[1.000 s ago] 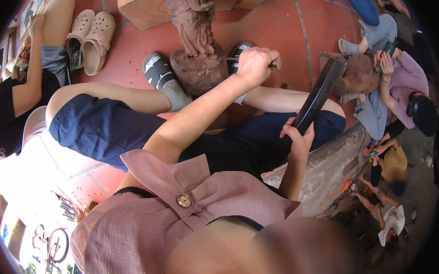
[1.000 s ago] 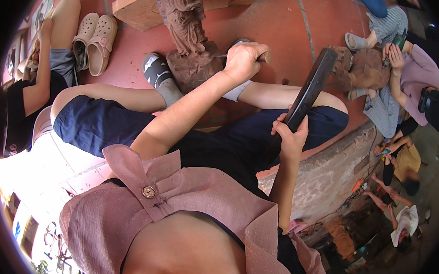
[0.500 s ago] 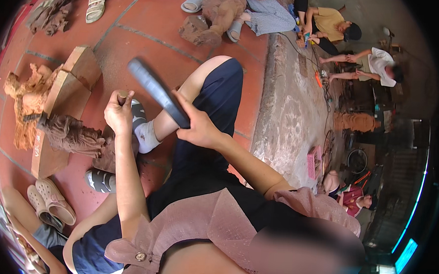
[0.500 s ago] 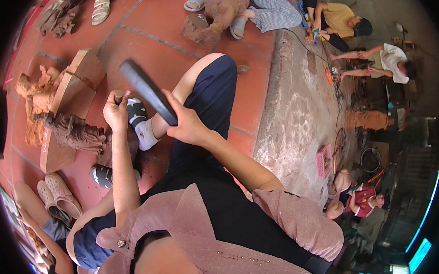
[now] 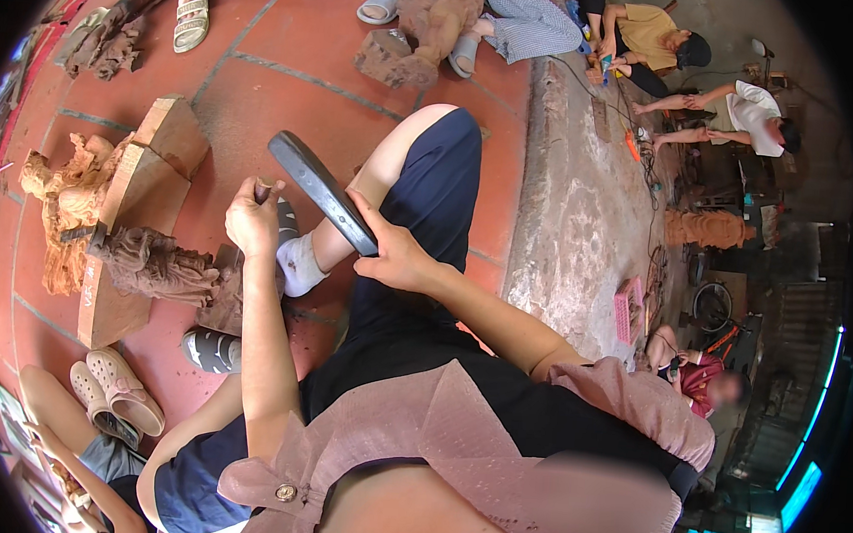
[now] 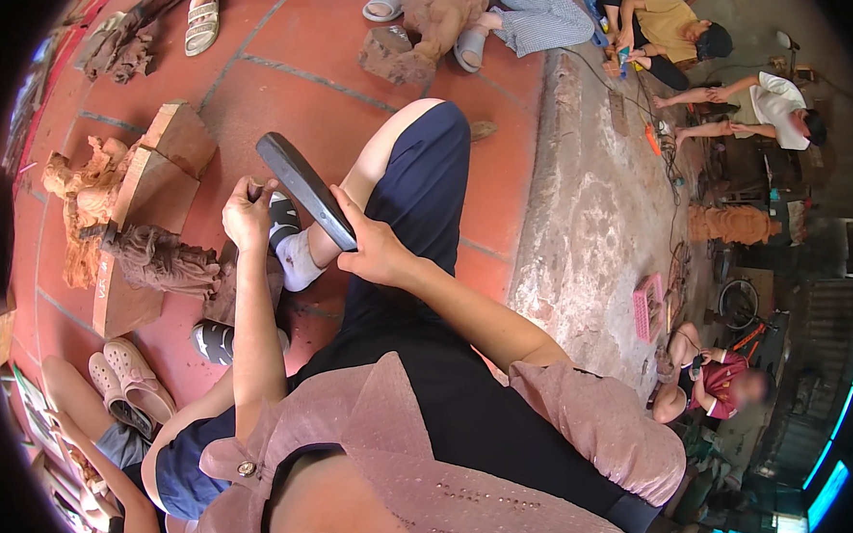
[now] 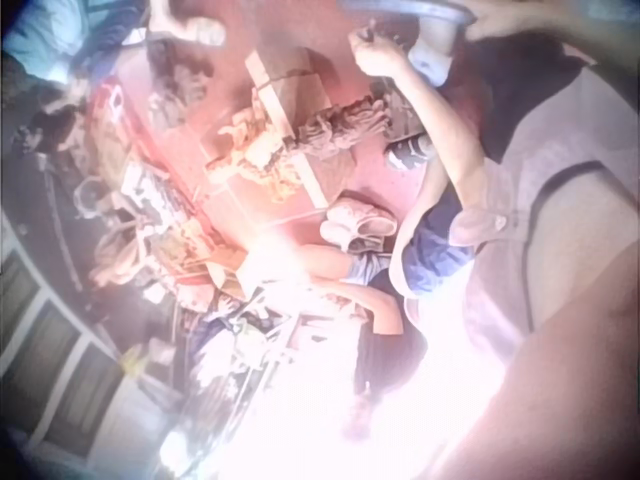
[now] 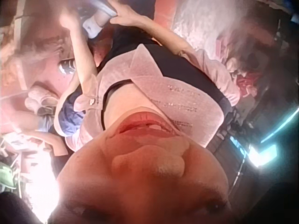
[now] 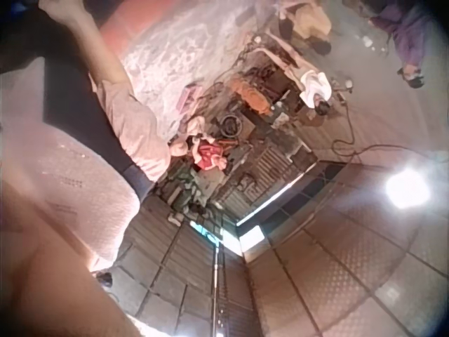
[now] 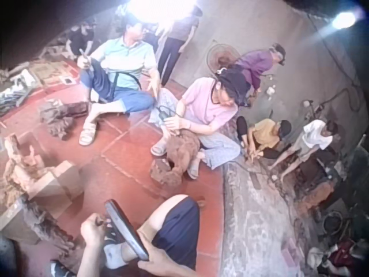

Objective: The person is carving a wooden sculpture using a chisel and mallet. They repeatedly strike the chisel to shape the wood, occasionally adjusting their grip and the position of the sculpture.

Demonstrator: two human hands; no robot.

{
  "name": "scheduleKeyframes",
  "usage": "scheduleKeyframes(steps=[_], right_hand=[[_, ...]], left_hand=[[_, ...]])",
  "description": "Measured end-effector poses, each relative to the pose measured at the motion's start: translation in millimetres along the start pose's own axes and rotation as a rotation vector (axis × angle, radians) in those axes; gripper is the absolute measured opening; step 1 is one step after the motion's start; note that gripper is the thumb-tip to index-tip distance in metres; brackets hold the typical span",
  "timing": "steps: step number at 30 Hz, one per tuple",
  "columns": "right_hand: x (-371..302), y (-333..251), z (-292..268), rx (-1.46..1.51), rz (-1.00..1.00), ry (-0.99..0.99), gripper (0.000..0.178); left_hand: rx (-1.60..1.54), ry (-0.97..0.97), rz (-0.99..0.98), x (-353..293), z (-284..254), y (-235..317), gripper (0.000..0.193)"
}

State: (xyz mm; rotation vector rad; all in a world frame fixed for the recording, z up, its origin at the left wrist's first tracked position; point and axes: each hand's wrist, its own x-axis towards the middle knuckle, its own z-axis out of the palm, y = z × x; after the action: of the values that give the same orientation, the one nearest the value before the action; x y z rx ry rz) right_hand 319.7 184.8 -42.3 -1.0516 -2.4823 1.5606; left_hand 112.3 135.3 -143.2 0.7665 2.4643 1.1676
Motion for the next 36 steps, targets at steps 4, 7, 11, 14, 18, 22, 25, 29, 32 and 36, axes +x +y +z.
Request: scheduleKeyframes(steps=[4,7,11,14,18,22,25,29,32,36], right_hand=[[3,-2,-2,-0.076,0.004,-0.107,0.101],[4,0,-6,-0.067,0.018,-0.113,0.102],[4,0,-5,0.009,0.034,-0.108,0.100],[5,-2,0,0.066,0.025,-0.014,0.100],[10,-14,0,0.082,0.103,-0.012,0.101],[7,-10,0,0.024,0.122,-0.065,0.102],[5,-18,3,0.118,0.195,-0.014,0.102],[4,-15,-2,0.068,0.155,-0.137,0.102],[4,-5,7,0.082,0.100,-0.083,0.102],[4,6,4,0.080,0.032,-0.047,0.101]], left_hand=[[-0.045,0.030,0.116,2,0,-14,0.015],[-0.303,-0.190,0.148,6,-7,-22,0.022],[-0.736,-0.353,0.027,2,-11,-34,0.036],[-0.856,-0.393,-0.011,2,-13,-35,0.039],[-0.765,-0.377,-0.010,4,-6,-41,0.039],[-0.787,-0.432,-0.007,1,-11,-36,0.039],[-0.810,-0.418,0.009,-1,-14,-35,0.038],[-0.804,-0.419,0.009,-1,-16,-37,0.038],[-0.785,-0.401,0.031,0,-20,-35,0.037],[-0.773,-0.363,0.005,0,-15,-33,0.036]])
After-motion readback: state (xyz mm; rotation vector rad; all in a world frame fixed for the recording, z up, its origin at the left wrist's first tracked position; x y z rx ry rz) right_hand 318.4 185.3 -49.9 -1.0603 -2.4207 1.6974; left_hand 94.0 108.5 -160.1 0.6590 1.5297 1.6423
